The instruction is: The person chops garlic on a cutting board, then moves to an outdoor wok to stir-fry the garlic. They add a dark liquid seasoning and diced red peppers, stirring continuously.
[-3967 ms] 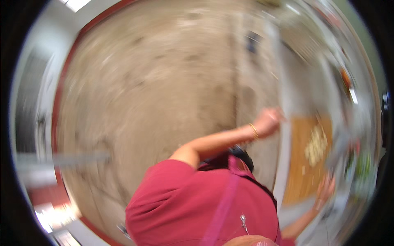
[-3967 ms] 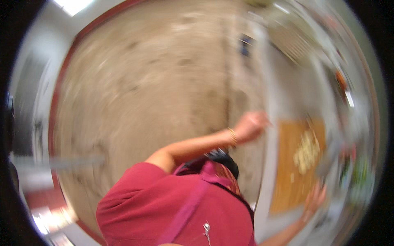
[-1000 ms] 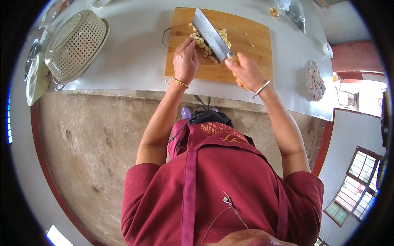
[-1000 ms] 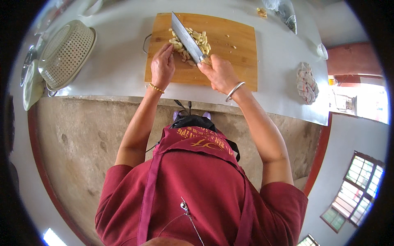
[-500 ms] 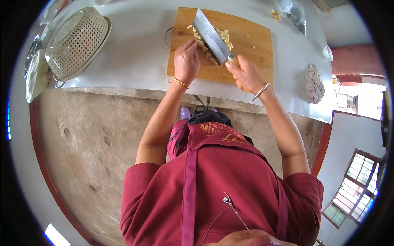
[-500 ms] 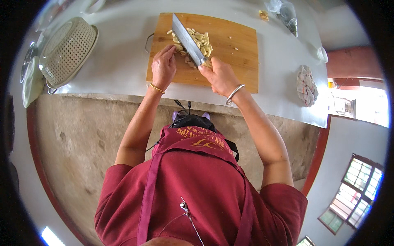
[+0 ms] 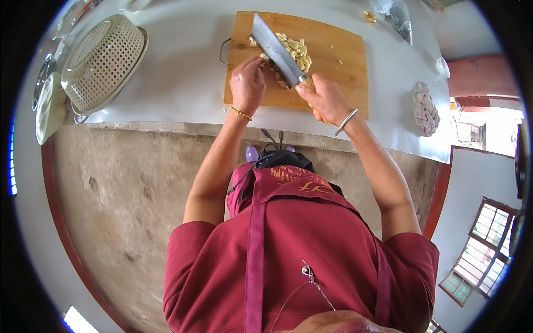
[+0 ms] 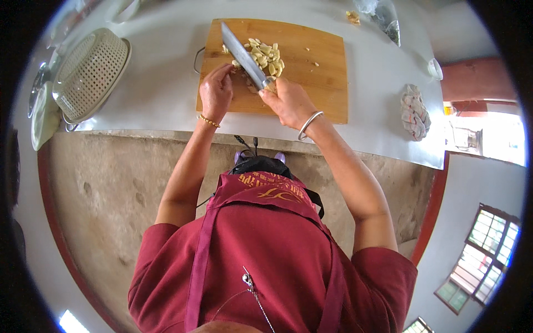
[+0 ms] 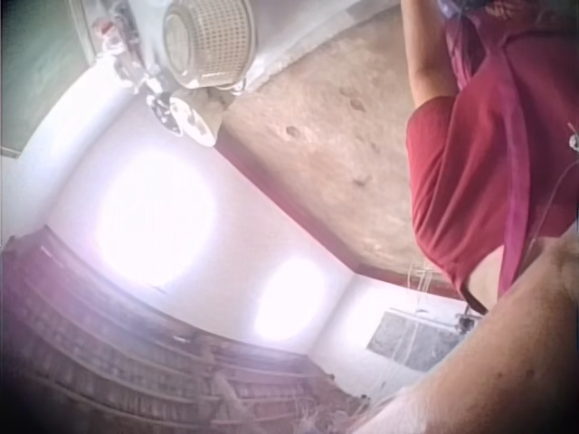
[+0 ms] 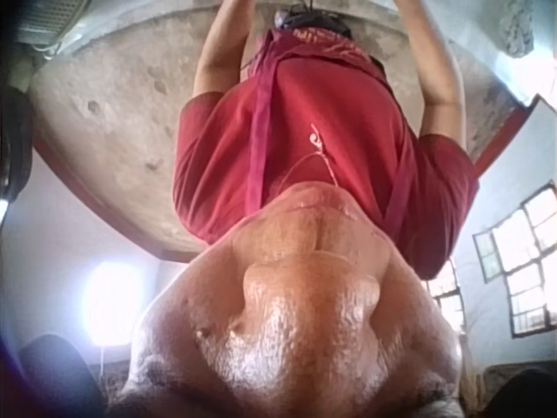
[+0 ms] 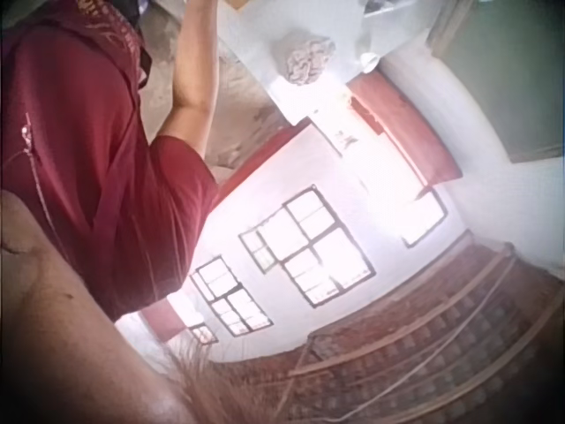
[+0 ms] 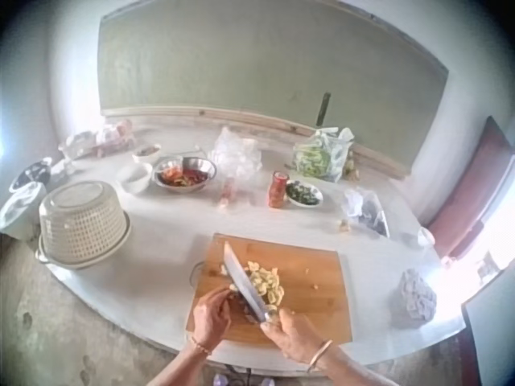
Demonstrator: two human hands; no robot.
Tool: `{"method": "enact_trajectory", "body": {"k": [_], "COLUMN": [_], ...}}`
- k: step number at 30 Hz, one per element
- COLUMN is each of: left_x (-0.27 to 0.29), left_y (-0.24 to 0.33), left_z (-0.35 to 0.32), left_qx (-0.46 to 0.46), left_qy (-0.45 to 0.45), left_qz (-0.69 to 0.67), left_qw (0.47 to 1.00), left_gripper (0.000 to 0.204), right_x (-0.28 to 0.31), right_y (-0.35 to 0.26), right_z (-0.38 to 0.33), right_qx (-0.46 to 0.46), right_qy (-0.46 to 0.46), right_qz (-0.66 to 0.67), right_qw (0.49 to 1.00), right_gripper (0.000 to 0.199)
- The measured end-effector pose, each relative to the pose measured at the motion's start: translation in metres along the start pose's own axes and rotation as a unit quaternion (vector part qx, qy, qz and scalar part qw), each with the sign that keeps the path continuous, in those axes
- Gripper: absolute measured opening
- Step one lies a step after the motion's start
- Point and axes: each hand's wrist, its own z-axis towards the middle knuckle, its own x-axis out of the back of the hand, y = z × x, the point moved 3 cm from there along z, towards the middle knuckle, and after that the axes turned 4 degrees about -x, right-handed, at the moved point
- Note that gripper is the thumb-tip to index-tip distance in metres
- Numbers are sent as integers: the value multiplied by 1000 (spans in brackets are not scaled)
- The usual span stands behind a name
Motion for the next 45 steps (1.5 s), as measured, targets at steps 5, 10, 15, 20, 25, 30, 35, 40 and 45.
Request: {"method": "enact_trajectory", "body": {"k": [5, 10, 15, 20, 25, 30, 35, 40, 45], "left_x": [-7, -43, -62, -66, -65, -54, -41, -35, -37], "left_y": [-11, -12, 15, 19, 19, -7, -18, -26, -26], "left_z": [16, 39, 33, 35, 40, 53, 51, 43, 39], "left_qx": [-24, -24, -125, -98, -16, 17, 413, 471, 471], "left_qy": [6, -99, -150, -140, -122, 15, -11, -2, -22], "left_qz": [95, 152, 168, 146, 104, -15, -525, -679, -731], "left_qw": [995, 983, 966, 974, 987, 1000, 744, 563, 494], "left_gripper": [40, 65, 60, 38, 26, 21, 12, 10, 17], "right_x": [14, 45, 60, 66, 65, 63, 55, 50, 33], "right_y": [21, 18, 32, 37, 42, 22, 4, -2, 23], "right_z": [-13, -28, -31, -32, -30, -21, 9, 26, 15], "right_qx": [-12, -10, -23, -25, -19, 5, 27, -55, -14], "right_qy": [38, 97, 144, 160, 153, 116, 57, -5, 62], "right_qz": [197, 184, 135, 60, 55, 19, 8, -42, 72], "right_qw": [980, 978, 980, 985, 986, 993, 998, 998, 995], "right_gripper": [31, 31, 32, 33, 35, 36, 36, 36, 36]}}
